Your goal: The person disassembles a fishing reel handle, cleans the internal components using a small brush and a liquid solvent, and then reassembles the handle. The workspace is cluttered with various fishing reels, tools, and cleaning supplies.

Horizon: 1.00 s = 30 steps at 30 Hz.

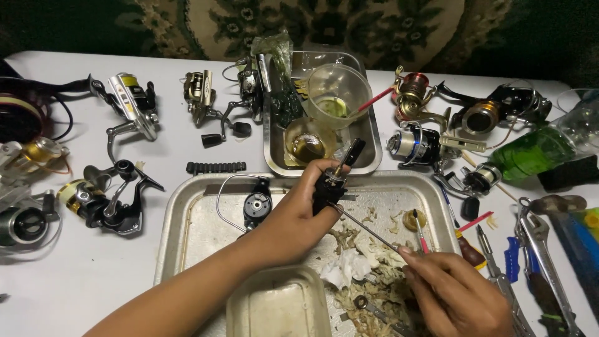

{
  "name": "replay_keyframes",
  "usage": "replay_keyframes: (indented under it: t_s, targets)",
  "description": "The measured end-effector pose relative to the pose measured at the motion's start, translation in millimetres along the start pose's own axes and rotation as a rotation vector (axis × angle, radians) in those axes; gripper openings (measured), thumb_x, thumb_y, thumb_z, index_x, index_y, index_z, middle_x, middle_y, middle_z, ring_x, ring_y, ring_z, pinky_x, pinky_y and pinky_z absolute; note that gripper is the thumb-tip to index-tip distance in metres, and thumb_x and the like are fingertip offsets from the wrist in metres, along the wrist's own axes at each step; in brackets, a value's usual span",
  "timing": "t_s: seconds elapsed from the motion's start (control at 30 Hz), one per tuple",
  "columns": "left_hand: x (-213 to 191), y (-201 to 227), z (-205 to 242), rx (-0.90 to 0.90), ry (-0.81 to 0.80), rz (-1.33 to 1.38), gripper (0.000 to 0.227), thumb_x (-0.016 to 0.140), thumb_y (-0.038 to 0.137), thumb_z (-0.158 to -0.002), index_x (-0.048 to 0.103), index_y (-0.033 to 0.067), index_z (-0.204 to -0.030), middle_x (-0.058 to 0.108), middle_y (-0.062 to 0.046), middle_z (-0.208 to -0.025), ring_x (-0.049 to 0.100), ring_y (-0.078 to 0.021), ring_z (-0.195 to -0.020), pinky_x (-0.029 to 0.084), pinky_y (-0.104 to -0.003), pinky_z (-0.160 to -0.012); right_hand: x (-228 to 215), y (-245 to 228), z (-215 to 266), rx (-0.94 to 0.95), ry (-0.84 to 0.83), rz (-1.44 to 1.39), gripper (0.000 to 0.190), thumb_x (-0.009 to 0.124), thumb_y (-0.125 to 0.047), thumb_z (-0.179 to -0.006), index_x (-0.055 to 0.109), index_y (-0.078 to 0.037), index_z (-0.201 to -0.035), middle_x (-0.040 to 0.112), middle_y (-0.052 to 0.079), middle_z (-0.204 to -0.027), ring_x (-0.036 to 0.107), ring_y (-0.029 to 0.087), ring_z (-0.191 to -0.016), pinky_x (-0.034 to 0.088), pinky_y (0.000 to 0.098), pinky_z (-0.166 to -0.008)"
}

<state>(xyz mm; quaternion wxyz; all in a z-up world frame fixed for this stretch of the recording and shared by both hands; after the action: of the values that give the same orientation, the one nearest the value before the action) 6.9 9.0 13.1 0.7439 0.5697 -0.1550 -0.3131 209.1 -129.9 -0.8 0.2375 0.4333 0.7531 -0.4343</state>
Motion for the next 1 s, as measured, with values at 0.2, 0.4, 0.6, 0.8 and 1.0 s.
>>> replay_keyframes:
  t_s: [0.2,0.4,0.6,0.8,1.0]
  targets:
    - [1.1,-0.5,0.9,-0.025,-0.001,-0.013,0.056,0.046,0.015,-0.096,0.034,0.0266,-0.15,0.046,-0.002,-0.076,0.028,-0.0104,-0.049,0.029,-0.03,-0.049,-4.1,30.6,20.4,-0.146,-0.154,0.222,0.041,0.067,-0.015,-0.091,0.07,-0.021,-0.132,0.07,0.004,-0.104,0.068,0.023,-0.077,0.053,0.039,-0.074]
    - [2.6,-1.1,3.6,0.101,-0.001,-0.086,0.052,0.043,0.019,-0.094,0.031,0.0194,-0.145,0.054,-0.011,-0.138,0.039,-0.0155,-0.065,0.038,-0.032,-0.073,-2.9,4.8,4.5,-0.178,-0.153,0.062,0.034,0.064,-0.006,-0.091,0.07,-0.01,-0.125,0.072,0.003,-0.096,0.07,0.015,-0.074,0.053,0.0263,-0.068]
    - [2.5,2.2,4.4,0.135,-0.011,-0.087,0.049,0.044,0.014,-0.094,0.035,0.0162,-0.142,0.057,-0.011,-0.125,0.039,-0.0146,-0.067,0.038,-0.033,-0.073,3.8,11.4,6.4,0.272,-0.139,-0.151,0.028,0.067,-0.015,-0.089,0.083,-0.014,-0.111,0.087,0.003,-0.102,0.081,0.01,-0.089,0.056,0.0229,-0.084]
    - [-0.1,-11.1,-6.3,0.219,0.008,0.088,0.047,0.056,0.014,-0.095,0.042,0.0193,-0.139,0.064,-0.005,-0.119,0.05,-0.0116,-0.07,0.045,-0.03,-0.065,-4.2,-0.4,-7.1,0.226,-0.166,-0.149,0.028,0.065,-0.019,-0.091,0.082,-0.012,-0.112,0.085,0.003,-0.097,0.078,0.012,-0.083,0.056,0.0304,-0.074]
    - [-4.7,-43.4,-31.3,0.196,-0.005,0.86,0.036,0.056,0.006,-0.097,0.048,0.0017,-0.132,0.06,-0.021,-0.123,0.063,-0.0227,-0.082,0.06,-0.033,-0.072,-33.1,-8.6,-9.6,0.318,-0.13,0.001,0.033,0.068,-0.021,-0.087,0.081,-0.015,-0.117,0.082,0.004,-0.084,0.071,0.015,-0.064,0.054,0.0318,-0.061]
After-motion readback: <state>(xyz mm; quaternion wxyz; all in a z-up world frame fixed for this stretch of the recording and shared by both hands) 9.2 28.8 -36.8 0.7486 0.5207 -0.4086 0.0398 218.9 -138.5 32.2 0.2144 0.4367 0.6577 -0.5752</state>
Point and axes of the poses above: each hand's wrist, its own z-axis away from the middle knuckle, its own x-axis out of the palm, y = z × x, the point moved 1 cm from there along -z, towards the middle knuckle
